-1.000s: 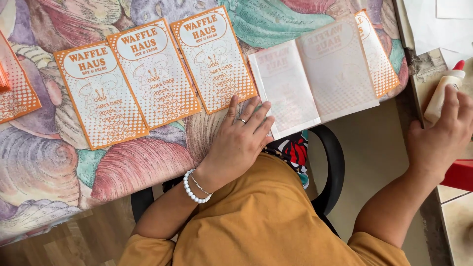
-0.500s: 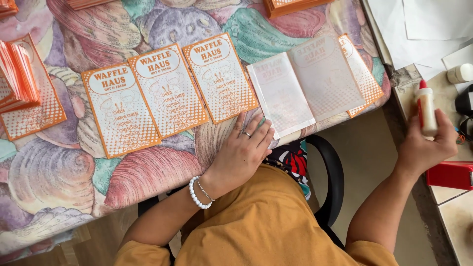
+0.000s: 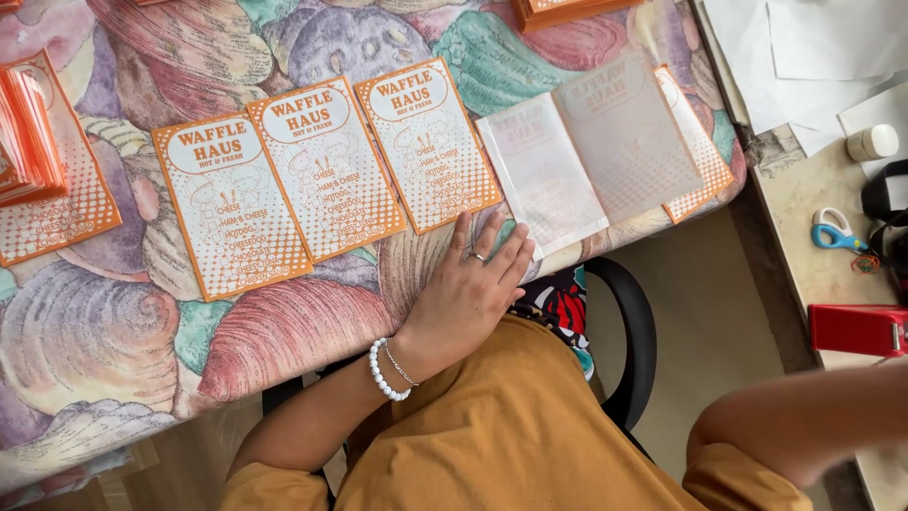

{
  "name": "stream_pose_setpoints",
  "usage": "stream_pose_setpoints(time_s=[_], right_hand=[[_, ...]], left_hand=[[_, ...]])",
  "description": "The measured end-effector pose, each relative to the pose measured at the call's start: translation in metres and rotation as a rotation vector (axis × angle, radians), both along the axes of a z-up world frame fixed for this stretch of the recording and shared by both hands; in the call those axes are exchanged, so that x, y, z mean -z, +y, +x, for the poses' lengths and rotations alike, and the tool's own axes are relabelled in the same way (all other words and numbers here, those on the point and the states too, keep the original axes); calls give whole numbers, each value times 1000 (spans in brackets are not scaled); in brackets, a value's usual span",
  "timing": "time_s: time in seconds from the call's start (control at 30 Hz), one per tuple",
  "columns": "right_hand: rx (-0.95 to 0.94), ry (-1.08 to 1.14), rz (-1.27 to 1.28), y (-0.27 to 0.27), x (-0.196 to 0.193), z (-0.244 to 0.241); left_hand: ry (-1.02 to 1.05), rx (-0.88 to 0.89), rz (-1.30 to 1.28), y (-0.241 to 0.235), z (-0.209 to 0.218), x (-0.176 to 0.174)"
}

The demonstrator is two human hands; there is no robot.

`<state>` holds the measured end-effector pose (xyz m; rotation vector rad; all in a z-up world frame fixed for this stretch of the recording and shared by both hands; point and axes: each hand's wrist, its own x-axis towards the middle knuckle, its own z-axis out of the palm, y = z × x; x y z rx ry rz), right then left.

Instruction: Applying glue to paper templates and folding them to assemble bags.

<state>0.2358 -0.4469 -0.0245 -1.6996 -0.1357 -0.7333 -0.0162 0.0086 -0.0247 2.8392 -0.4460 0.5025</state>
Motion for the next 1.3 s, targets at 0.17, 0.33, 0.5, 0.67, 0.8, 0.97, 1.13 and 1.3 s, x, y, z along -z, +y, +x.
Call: stream_pose_setpoints(time_s=[0.17,0.33,0.5,0.67,0.8,0.97,1.13,1.3], right_hand=[[-295,-204,37,164,-21,-91],[-373,181,-88,241,-27,-144],[-428,17,-192,267,-24,-156],[-340,-43,-290,254,-11,-145],[-294,-107,-288,252,-16,-141],[-342,-90,-320,260,-14,-156],[-252,-137,-318,252,-16,-136],[-287,-150,-309,259,-18,-142]], left_hand=[[58,-37,106,4,-1,-16],[52,-22,92,2,-2,-12],[49,-30,121,3,-3,-13],[39,-40,136,3,-3,-15],[40,-29,146,4,-4,-17],[67,-34,180,4,-3,-20],[65,-39,163,4,-2,-20],[48,-46,165,4,-3,-20]])
